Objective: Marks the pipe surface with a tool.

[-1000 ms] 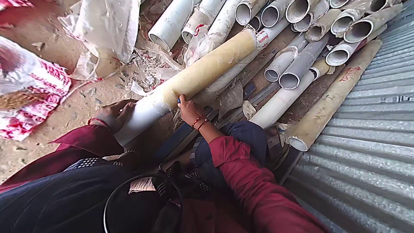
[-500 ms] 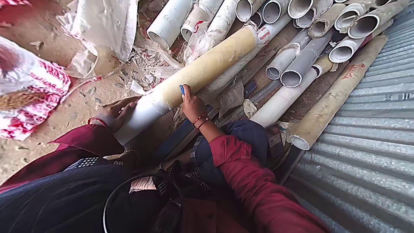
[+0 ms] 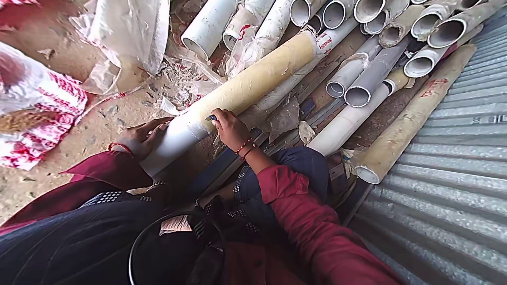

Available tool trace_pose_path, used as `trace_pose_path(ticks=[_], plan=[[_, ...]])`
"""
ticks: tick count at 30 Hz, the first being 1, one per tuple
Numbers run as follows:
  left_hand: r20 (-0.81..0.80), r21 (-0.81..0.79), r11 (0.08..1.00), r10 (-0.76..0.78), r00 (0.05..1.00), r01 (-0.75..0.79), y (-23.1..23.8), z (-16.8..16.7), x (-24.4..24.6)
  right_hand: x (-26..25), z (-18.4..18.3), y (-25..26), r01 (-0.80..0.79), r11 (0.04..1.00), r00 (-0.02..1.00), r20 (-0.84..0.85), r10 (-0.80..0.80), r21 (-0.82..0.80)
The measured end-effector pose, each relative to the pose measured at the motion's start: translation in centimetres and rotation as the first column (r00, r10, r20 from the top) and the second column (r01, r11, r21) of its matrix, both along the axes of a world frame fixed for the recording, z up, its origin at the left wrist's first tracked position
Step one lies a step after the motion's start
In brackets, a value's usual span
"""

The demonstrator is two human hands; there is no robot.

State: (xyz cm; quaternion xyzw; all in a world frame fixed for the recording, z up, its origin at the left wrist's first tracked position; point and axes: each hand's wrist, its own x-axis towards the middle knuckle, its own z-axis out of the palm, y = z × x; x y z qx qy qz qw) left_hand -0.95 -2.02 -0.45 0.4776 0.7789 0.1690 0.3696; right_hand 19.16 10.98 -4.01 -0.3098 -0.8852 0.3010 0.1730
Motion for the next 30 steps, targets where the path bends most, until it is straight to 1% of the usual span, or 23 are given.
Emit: trace_pose_path(ticks=[2, 4, 8, 14, 17, 26, 28, 29, 30], plan=[[-0.003, 0.009, 1.000, 0.000, 1.000, 0.000, 0.0, -0.1, 0.0, -0.1, 1.5, 0.0, 0.022, 0.992, 0.995, 0.098, -0.010, -0.122], [-0.004, 0.013, 1.000, 0.008, 1.000, -0.008, -0.1, -0.1, 0.0, -0.2, 2.4, -0.1, 0.043, 0.983, 0.987, 0.163, -0.014, -0.179], [0.012, -0.012, 1.000, 0.018, 1.000, -0.018, 0.1, 0.0, 0.0, -0.3, 3.2, 0.1, 0.073, 0.971, 0.957, 0.291, -0.004, -0.228], [0.005, 0.007, 1.000, 0.029, 1.000, -0.029, 0.0, 0.1, 0.2, -0.4, 4.6, 0.6, 0.154, 0.945, 0.859, 0.512, 0.016, -0.288], [0.022, 0.014, 0.999, 0.032, 0.999, -0.032, 0.0, 0.1, 0.3, -0.4, 5.1, 0.8, 0.172, 0.939, 0.829, 0.559, 0.025, -0.298], [0.037, 0.005, 0.999, 0.044, 0.998, -0.044, 0.1, 0.2, 0.4, -0.2, 5.5, 1.3, 0.193, 0.920, 0.799, 0.599, 0.055, -0.342], [0.039, -0.002, 0.999, 0.045, 0.998, -0.045, 0.2, 0.3, 0.4, -0.1, 5.7, 1.7, 0.188, 0.904, 0.760, 0.639, 0.114, -0.385], [0.042, -0.003, 0.999, 0.048, 0.998, -0.048, 0.2, 0.3, 0.4, 0.0, 5.2, 1.8, 0.160, 0.904, 0.732, 0.662, 0.161, -0.397], [0.039, -0.001, 0.999, 0.049, 0.998, -0.049, 0.1, 0.2, 0.4, 0.3, 3.9, 1.6, 0.107, 0.916, 0.709, 0.675, 0.202, -0.386]])
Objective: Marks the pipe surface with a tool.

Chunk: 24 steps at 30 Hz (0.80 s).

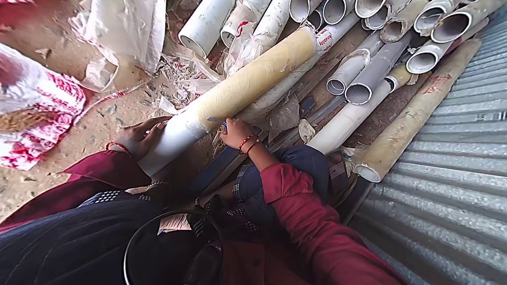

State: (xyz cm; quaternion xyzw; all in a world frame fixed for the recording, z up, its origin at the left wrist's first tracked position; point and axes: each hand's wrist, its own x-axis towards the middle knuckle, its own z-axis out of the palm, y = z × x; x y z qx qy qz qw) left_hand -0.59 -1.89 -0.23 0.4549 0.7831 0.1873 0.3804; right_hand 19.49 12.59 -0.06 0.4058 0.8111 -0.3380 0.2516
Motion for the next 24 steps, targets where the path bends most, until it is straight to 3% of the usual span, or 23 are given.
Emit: trace_pose_path(ticks=[2, 5, 10, 12, 14, 17, 18, 19, 21, 22, 23, 24], plan=[[-0.007, -0.018, 1.000, 0.000, 1.000, 0.000, 0.0, 0.0, 0.0, 0.6, -3.0, -0.7, -0.113, 0.994, 0.993, -0.018, 0.113, -0.003], [-0.022, -0.026, 1.000, 0.000, 1.000, -0.001, 0.0, -0.2, -0.1, -0.4, -0.4, -0.8, -0.199, 0.945, 0.971, 0.076, 0.225, -0.261], [-0.092, 0.209, 0.976, -0.042, 0.995, 0.061, -1.7, -5.4, -2.1, -0.4, -0.4, -0.5, -0.146, 0.945, 0.952, -0.301, 0.055, -0.291], [-0.096, 0.228, 0.971, -0.050, 0.994, 0.071, -1.8, -5.7, -2.3, -0.3, -0.7, -0.7, -0.098, 0.961, 0.870, -0.490, -0.043, -0.258], [-0.110, 0.229, 0.971, -0.044, 0.993, 0.068, -1.7, -5.5, -2.2, -0.2, -0.9, -1.1, -0.025, 0.986, 0.726, -0.681, -0.098, -0.168], [-0.046, 0.083, 0.996, -0.038, 0.998, 0.042, -0.7, -2.4, -1.1, -0.2, -1.3, -1.5, 0.149, 0.989, 0.429, -0.902, -0.045, 0.022], [-0.027, 0.018, 0.999, -0.039, 0.999, 0.039, -0.2, -1.1, -0.7, -0.3, -1.4, -1.5, 0.208, 0.974, 0.390, -0.921, 0.005, 0.093], [-0.018, -0.029, 0.998, -0.049, 0.999, 0.049, 0.0, -0.4, -0.5, -0.3, -1.5, -1.5, 0.251, 0.952, 0.427, -0.903, 0.051, 0.173], [-0.015, -0.064, 0.996, -0.071, 0.997, 0.070, 0.2, -0.1, -0.5, -0.2, -0.9, -1.7, 0.230, 0.935, 0.709, -0.705, 0.029, 0.270], [-0.007, -0.072, 0.995, -0.071, 0.997, 0.070, 0.3, -0.2, -0.5, -0.3, -0.1, -1.5, 0.132, 0.967, 0.879, -0.476, -0.012, 0.218], [-0.002, -0.073, 0.995, -0.066, 0.998, 0.066, 0.3, -0.2, -0.5, -0.7, 0.4, -1.1, 0.047, 0.991, 0.965, -0.263, -0.013, 0.124], [0.002, -0.070, 0.996, -0.054, 0.999, 0.053, 0.3, -0.2, -0.4, -1.0, 0.7, -0.8, 0.007, 0.999, 0.988, -0.154, 0.000, 0.051]])
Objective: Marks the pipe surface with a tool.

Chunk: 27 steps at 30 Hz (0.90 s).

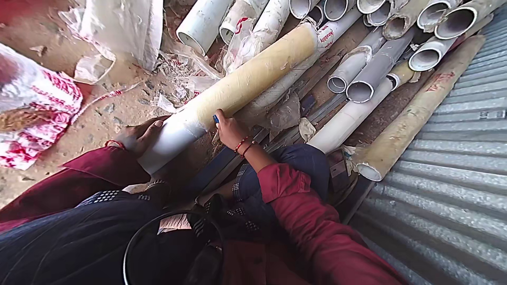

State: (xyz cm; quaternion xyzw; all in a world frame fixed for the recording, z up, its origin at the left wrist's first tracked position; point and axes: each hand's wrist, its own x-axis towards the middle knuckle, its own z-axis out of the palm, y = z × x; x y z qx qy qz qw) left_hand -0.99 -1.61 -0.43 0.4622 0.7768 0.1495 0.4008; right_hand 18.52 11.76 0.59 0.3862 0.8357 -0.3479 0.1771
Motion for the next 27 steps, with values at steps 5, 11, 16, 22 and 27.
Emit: trace_pose_path(ticks=[5, 11, 16, 22, 27], plan=[[0.011, 0.010, 0.999, 0.035, 0.999, -0.035, -0.1, 0.0, 0.2, 0.1, 0.4, 0.0, 0.003, 0.999, 1.000, 0.010, -0.002, -0.052], [0.027, 0.022, 0.999, 0.047, 0.999, -0.047, -0.1, 0.0, 0.2, 0.6, -0.6, -0.7, 0.126, 0.990, 0.906, -0.415, -0.088, 0.066], [0.039, -0.011, 0.999, 0.037, 0.999, -0.037, 0.0, -0.2, -0.1, 0.4, -1.9, -1.0, 0.233, 0.955, 0.711, -0.702, -0.039, 0.183], [0.027, -0.038, 0.998, 0.056, 0.998, -0.054, 0.1, -0.1, 0.1, 0.4, -0.7, -0.7, 0.197, 0.977, 0.904, -0.402, -0.147, 0.087], [-0.016, -0.011, 0.999, 0.036, 0.999, -0.036, 0.0, -0.1, 0.0, 0.3, -1.7, -0.8, 0.086, 0.996, 0.851, -0.519, -0.082, -0.016]])
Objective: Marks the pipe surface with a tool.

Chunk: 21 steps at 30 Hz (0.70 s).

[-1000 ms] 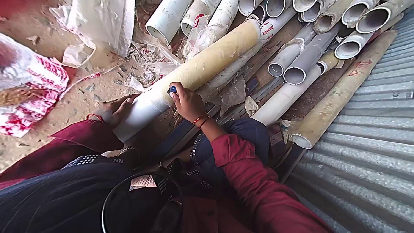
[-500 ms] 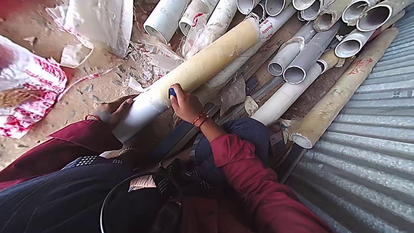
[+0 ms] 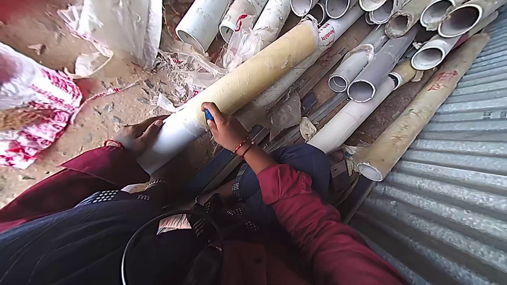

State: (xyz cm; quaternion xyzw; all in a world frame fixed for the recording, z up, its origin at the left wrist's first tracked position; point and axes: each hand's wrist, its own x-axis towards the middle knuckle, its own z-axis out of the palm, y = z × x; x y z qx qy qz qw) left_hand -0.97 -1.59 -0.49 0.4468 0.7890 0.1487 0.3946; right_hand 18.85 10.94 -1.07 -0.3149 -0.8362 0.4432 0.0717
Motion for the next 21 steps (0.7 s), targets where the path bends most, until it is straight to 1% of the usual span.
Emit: trace_pose_path(ticks=[1, 2, 3, 4, 5, 6, 7, 8, 9, 11, 14, 17, 19, 21], plan=[[-0.043, 0.072, 0.997, -0.029, 0.999, 0.032, -0.3, -0.3, 0.1, 0.0, -0.2, -0.1, -0.029, 1.000, 0.999, -0.020, 0.029, -0.008], [-0.108, 0.191, 0.978, -0.064, 0.992, 0.084, -0.8, -0.9, 0.2, 0.0, -0.4, -0.4, -0.048, 0.999, 0.997, -0.068, 0.047, -0.011], [-0.200, 0.358, 0.920, -0.091, 0.976, 0.159, -1.5, -2.1, 0.2, -0.1, -0.5, -0.8, -0.053, 0.998, 0.990, -0.134, 0.050, -0.017], [-0.277, 0.520, 0.821, -0.100, 0.956, 0.237, -1.8, -3.5, 0.1, -0.3, -0.6, -1.5, -0.042, 0.999, 0.976, -0.217, 0.034, -0.030], [-0.270, 0.627, 0.727, -0.133, 0.954, 0.279, -1.6, -4.3, 0.3, -0.4, -0.3, -2.3, -0.024, 0.998, 0.962, -0.271, 0.009, -0.053], [-0.262, 0.700, 0.640, -0.182, 0.948, 0.317, -1.5, -5.7, 0.1, -0.5, 0.4, -3.2, 0.001, 0.998, 0.956, -0.291, -0.020, -0.064], [-0.211, 0.739, 0.603, -0.216, 0.953, 0.300, -1.3, -6.5, -0.1, -0.8, 0.5, -3.9, 0.028, 0.997, 0.950, -0.308, -0.049, -0.073], [-0.119, 0.756, 0.611, -0.222, 0.968, 0.233, -1.0, -6.5, 0.2, -1.1, 0.2, -4.4, 0.044, 0.996, 0.946, -0.318, -0.066, -0.075], [-0.048, 0.747, 0.642, -0.207, 0.977, 0.173, -0.9, -6.3, 0.4, -1.4, -0.1, -4.6, 0.043, 0.996, 0.947, -0.316, -0.064, -0.073], [0.015, 0.718, 0.684, -0.204, 0.979, 0.131, -1.3, -6.7, 0.2, -1.4, -0.5, -4.7, 0.010, 0.997, 0.951, -0.306, -0.035, -0.081], [0.050, 0.707, 0.697, -0.217, 0.975, 0.120, -1.9, -7.5, -0.8, -1.4, -0.7, -4.3, -0.030, 0.995, 0.969, -0.248, 0.006, -0.094], [0.082, 0.694, 0.716, -0.187, 0.979, 0.078, -1.6, -6.5, 0.2, -1.6, -0.8, -4.4, -0.006, 0.995, 0.968, -0.251, -0.018, -0.098], [0.054, 0.678, 0.728, -0.190, 0.980, 0.104, -1.8, -7.0, -0.1, -1.9, -1.7, -4.5, 0.033, 0.995, 0.954, -0.292, -0.061, -0.099], [0.018, 0.675, 0.723, -0.212, 0.977, 0.145, -1.9, -7.1, -0.4, -1.9, -1.8, -4.5, 0.043, 0.989, 0.955, -0.285, -0.083, -0.143]])
